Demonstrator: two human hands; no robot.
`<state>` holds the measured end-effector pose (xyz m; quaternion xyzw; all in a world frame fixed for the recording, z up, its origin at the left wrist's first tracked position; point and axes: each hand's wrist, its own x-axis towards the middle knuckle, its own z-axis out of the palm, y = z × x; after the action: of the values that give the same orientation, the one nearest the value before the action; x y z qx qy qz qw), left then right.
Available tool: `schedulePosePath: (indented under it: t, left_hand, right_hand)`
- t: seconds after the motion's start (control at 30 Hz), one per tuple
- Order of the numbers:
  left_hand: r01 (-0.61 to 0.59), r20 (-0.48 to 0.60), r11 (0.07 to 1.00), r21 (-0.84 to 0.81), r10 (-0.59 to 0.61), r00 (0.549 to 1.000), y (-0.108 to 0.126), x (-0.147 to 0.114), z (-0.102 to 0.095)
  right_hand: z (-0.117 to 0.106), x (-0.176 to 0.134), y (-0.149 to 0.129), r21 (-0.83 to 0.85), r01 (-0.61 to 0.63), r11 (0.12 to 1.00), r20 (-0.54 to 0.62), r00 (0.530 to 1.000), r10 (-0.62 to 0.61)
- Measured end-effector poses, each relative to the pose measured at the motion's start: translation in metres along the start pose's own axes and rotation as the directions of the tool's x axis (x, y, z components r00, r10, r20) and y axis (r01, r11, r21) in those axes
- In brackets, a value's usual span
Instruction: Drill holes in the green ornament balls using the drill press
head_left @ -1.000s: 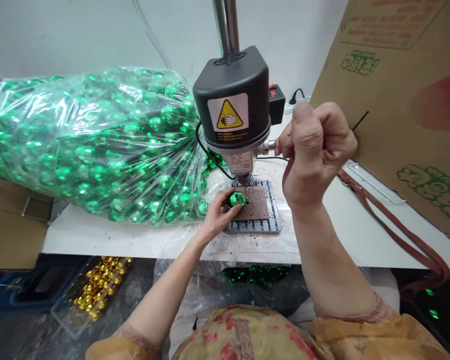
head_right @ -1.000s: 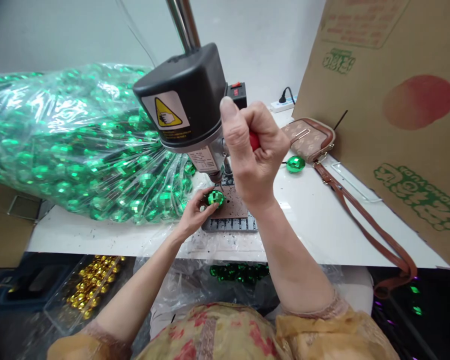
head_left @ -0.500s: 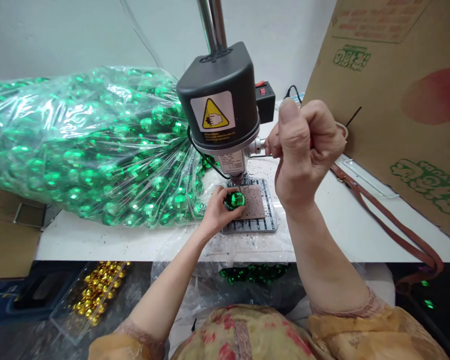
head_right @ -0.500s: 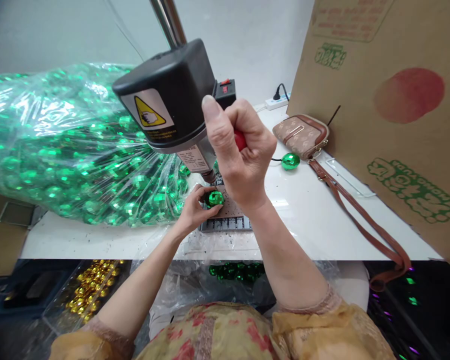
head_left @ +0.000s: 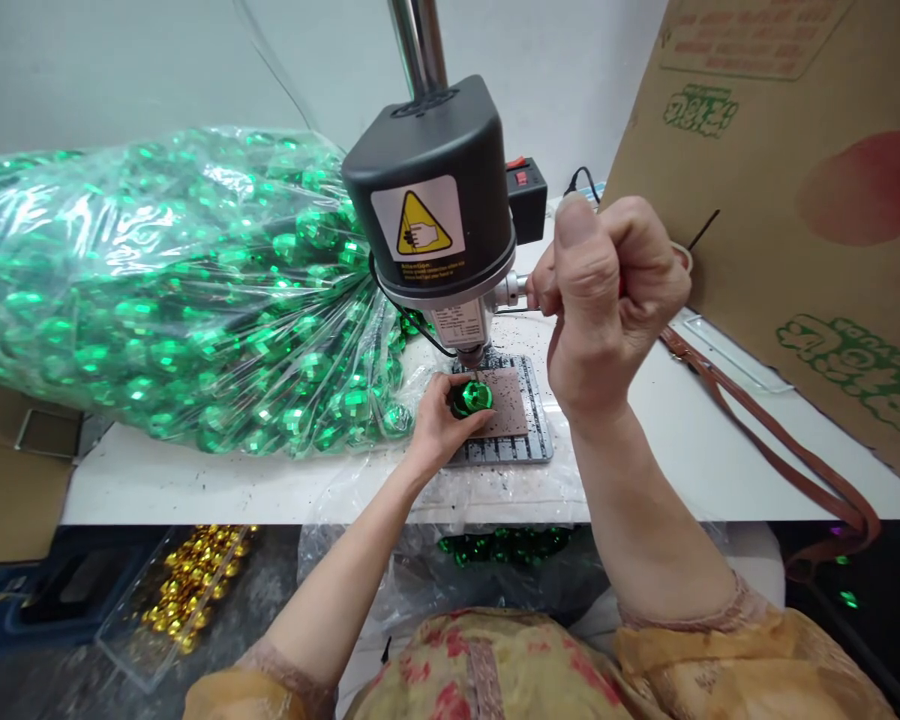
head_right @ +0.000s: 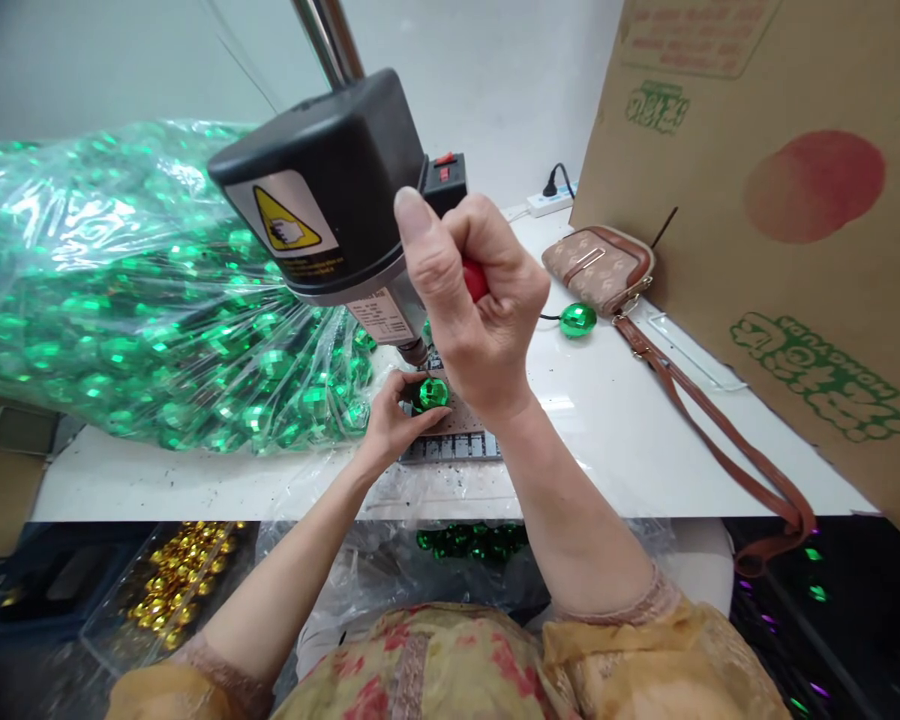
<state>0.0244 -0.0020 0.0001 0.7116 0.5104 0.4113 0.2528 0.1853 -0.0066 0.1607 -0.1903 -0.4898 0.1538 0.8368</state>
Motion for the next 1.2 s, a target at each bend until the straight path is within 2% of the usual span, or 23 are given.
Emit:
schedulePosePath:
  t: [0.17, 0.33, 0.47, 0.7, 1.0, 1.2]
  left_hand:
    - [-0.086, 0.006, 0.996, -0.026, 0.086, 0.996, 0.004, -0.001, 0.008]
    - [0.006, -0.053, 0.995, -0.104, -0.012, 0.999, 0.004, -0.01, 0.021]
    - [0.04, -0.075, 0.989, -0.139, -0.051, 0.996, 0.004, -0.011, 0.024]
    - [0.039, -0.07, 0.987, -0.155, -0.05, 0.996, 0.004, -0.01, 0.024]
    - [0.036, -0.089, 0.984, -0.175, -0.052, 0.995, 0.003, -0.012, 0.026]
    - [0.036, -0.087, 0.975, -0.219, -0.056, 0.995, 0.003, -0.012, 0.027]
  right_hand:
    - [0.0, 0.0, 0.0, -0.001, 0.02, 1.0, -0.004, 1.0, -0.02]
    - [-0.001, 0.001, 0.001, 0.016, 0.031, 0.999, 0.002, 1.0, -0.031]
    - [-0.003, -0.004, 0.003, -0.027, 0.048, 0.998, -0.002, 0.999, -0.048]
    - [-0.008, -0.018, 0.007, -0.144, 0.067, 0.987, -0.037, 0.997, -0.073]
    - [-0.009, -0.025, 0.016, -0.025, 0.209, 0.978, -0.049, 0.977, -0.21]
    - [-0.015, -0.029, 0.021, -0.07, 0.249, 0.966, -0.029, 0.968, -0.251]
